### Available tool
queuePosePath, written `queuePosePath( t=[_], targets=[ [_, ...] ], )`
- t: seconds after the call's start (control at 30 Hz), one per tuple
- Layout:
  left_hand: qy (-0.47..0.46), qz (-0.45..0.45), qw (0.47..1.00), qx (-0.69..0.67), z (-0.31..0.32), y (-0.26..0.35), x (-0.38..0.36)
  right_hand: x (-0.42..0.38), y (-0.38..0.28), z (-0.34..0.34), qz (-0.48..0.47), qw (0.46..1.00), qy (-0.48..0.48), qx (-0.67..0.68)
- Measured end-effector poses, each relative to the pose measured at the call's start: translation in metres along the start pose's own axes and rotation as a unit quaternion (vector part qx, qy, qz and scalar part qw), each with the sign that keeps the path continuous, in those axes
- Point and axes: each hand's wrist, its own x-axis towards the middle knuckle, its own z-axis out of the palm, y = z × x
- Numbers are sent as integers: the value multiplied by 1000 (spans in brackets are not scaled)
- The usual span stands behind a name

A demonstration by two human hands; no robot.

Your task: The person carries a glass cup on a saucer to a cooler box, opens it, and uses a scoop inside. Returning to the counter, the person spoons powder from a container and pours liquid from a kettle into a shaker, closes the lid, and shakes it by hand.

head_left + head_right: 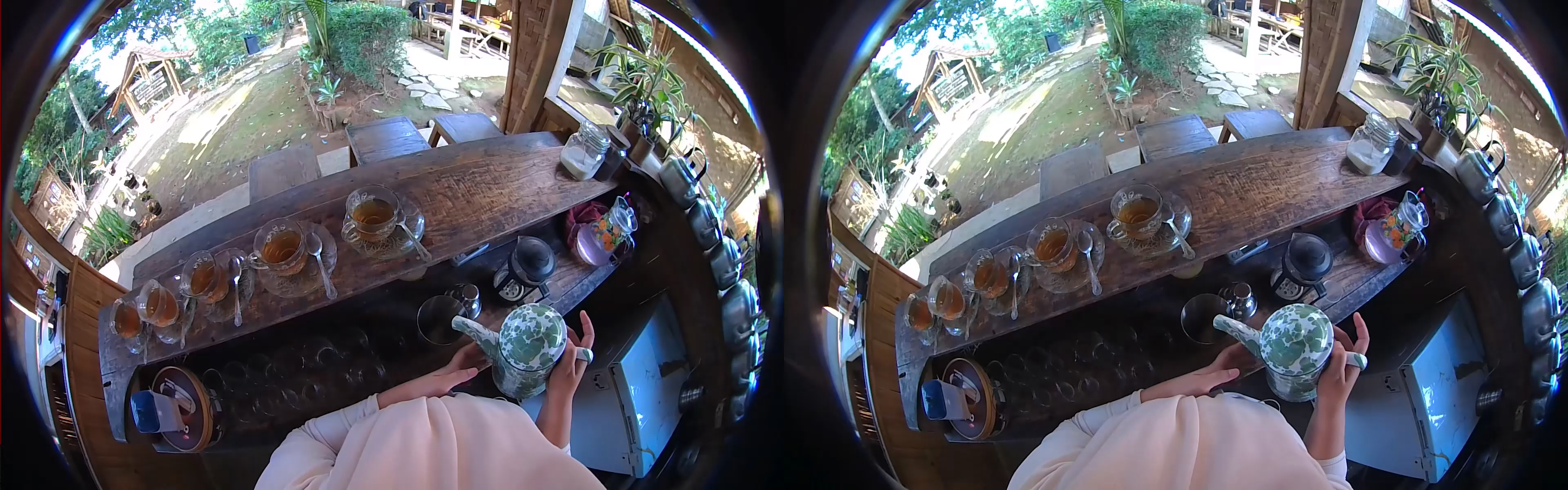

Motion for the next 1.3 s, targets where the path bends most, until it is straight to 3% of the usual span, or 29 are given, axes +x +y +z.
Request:
queuePosePath(
  t=[0.5, 0.57, 0.8, 0.87, 1.3],
  targets=[
    [-30, 34, 996, -78, 1, -9, 1, 0, -4, -2, -1, 1000, -31, -4],
    [-55, 92, 990, -93, 0, -14, 2, -1, -7, -1, 2, 999, -32, -11],
    [-77, 129, 984, -100, -3, -24, 8, 2, -12, -1, 20, 998, -52, -17],
    [-108, 204, 967, -103, -9, -37, 16, 3, -12, -1, 22, 998, -53, -19],
    [-95, 196, 967, -129, -8, -35, 17, 9, -14, 3, 23, 998, -56, -24]
  ],
)
